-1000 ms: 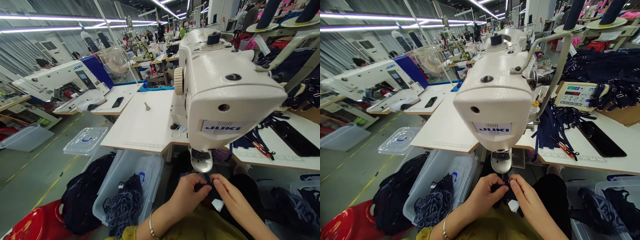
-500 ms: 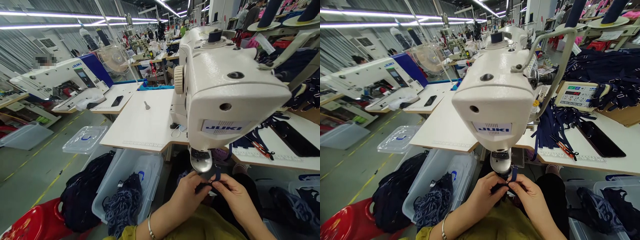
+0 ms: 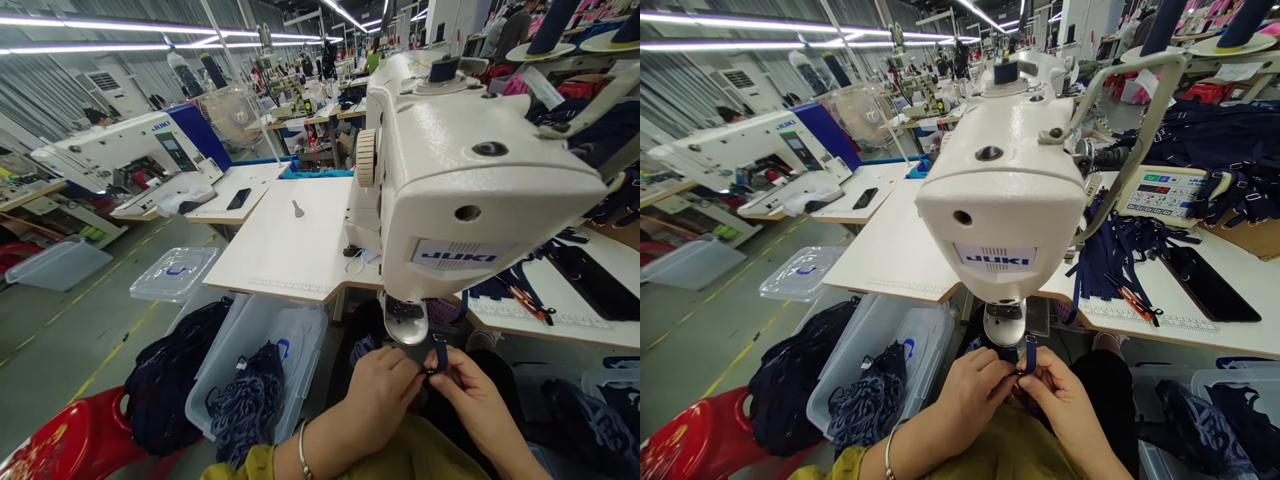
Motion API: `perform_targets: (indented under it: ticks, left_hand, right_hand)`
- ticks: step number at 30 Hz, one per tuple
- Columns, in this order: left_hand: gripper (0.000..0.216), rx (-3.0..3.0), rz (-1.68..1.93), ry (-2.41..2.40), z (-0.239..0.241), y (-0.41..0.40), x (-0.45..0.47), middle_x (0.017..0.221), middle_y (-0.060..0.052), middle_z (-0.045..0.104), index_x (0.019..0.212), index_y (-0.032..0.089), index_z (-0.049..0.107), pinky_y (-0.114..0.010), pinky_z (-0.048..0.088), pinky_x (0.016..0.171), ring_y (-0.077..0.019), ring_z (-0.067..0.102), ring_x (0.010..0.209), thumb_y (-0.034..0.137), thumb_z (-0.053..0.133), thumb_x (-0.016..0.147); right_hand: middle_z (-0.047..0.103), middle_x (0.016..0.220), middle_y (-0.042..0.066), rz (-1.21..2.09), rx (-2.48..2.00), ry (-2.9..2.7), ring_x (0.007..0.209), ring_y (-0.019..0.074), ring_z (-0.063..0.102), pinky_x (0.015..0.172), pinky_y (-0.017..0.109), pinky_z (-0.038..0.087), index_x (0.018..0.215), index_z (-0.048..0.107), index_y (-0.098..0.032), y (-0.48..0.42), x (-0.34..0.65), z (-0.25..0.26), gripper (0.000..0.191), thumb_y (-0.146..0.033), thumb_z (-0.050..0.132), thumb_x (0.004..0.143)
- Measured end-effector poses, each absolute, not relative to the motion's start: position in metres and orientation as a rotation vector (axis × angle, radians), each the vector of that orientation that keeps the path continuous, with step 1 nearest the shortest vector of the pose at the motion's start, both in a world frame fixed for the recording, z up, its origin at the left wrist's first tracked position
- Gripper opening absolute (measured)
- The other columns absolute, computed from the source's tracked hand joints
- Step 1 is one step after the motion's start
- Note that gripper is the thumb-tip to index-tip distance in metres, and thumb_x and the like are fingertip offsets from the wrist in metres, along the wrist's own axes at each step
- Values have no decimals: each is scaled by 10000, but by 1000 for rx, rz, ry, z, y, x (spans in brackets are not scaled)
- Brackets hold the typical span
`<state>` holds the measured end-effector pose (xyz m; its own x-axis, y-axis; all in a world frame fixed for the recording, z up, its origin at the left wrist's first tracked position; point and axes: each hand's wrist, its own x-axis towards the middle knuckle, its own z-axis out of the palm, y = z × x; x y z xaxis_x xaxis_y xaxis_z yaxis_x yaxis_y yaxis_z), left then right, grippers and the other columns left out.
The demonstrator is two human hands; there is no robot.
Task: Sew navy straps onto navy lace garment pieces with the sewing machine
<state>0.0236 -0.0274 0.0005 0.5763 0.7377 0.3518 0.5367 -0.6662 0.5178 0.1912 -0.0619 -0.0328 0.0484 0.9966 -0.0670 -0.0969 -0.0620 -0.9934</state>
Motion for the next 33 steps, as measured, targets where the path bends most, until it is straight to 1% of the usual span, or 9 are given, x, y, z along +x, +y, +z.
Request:
perform_targets:
  ticks: [3, 5, 10, 15, 20, 23, 26, 29, 33]
  left_hand:
    - [192, 2663, 838, 950, 7, -29, 22, 702, -5, 556, 863, 159, 589, -283, 374, 558, -159, 480, 614, 176, 430, 968]
    - [169, 2721, 846, 946, 10, -31, 20, 719, -4, 550, 901, 152, 577, -291, 375, 558, -163, 475, 624, 173, 425, 972]
    - [131, 2753, 743, 947, 12, -35, 16, 779, -12, 556, 977, 144, 558, -302, 393, 594, -170, 489, 670, 194, 437, 975]
    - [172, 2753, 722, 962, 13, -37, 11, 830, -29, 570, 1101, 123, 543, -309, 416, 639, -180, 500, 714, 188, 455, 969]
    - [140, 2757, 658, 942, 17, -33, 10, 819, -20, 569, 1060, 144, 556, -312, 408, 603, -180, 499, 692, 195, 464, 968]
    - [113, 2680, 641, 912, 21, -28, 11, 798, -5, 579, 908, 169, 569, -294, 425, 614, -167, 523, 697, 222, 489, 966]
    - [127, 2517, 632, 897, 32, -21, 11, 779, 10, 583, 844, 175, 570, -245, 446, 625, -142, 560, 716, 259, 563, 938]
    - [100, 2386, 630, 946, 47, -10, 11, 857, 1, 600, 924, 181, 580, -219, 473, 661, -138, 588, 778, 270, 621, 904]
    - [94, 2565, 663, 1081, 50, 10, 12, 951, -39, 610, 1027, 174, 568, -309, 494, 762, -191, 577, 870, 179, 524, 944]
  right_hand:
    - [630, 821, -1, 1135, -1206, -1191, 753, 153, 621, 650, 204, 537, 770, 656, -248, -62, 193, -29, 76, -235, 731, 763]
    - [634, 816, -5, 1004, -1162, -1222, 768, 149, 627, 665, 197, 541, 715, 627, -249, -64, 192, -30, 121, -179, 707, 774]
    - [649, 855, -13, 810, -1044, -1316, 801, 139, 637, 688, 197, 544, 774, 628, -271, -71, 190, -42, 214, -60, 626, 806]
    - [658, 848, -15, 759, -1043, -1425, 828, 148, 634, 745, 222, 537, 805, 643, -280, -71, 195, -43, 249, -31, 631, 798]
    - [678, 819, -27, 823, -1162, -1451, 780, 142, 647, 701, 195, 525, 781, 651, -285, -71, 198, -33, 157, -134, 643, 823]
    - [671, 788, -24, 1039, -1316, -1355, 726, 143, 639, 645, 188, 519, 745, 645, -270, -70, 199, -24, 81, -255, 662, 823]
    - [649, 773, -17, 1238, -1405, -1264, 714, 150, 616, 618, 199, 503, 783, 641, -256, -63, 200, -10, 121, -371, 656, 817]
    - [622, 758, -20, 1281, -1426, -1258, 711, 149, 587, 628, 212, 484, 822, 624, -250, -48, 199, 6, 190, -440, 629, 822]
    - [617, 810, -11, 1059, -1505, -1288, 773, 168, 560, 724, 259, 456, 875, 605, -250, -24, 190, 13, 216, -462, 598, 830]
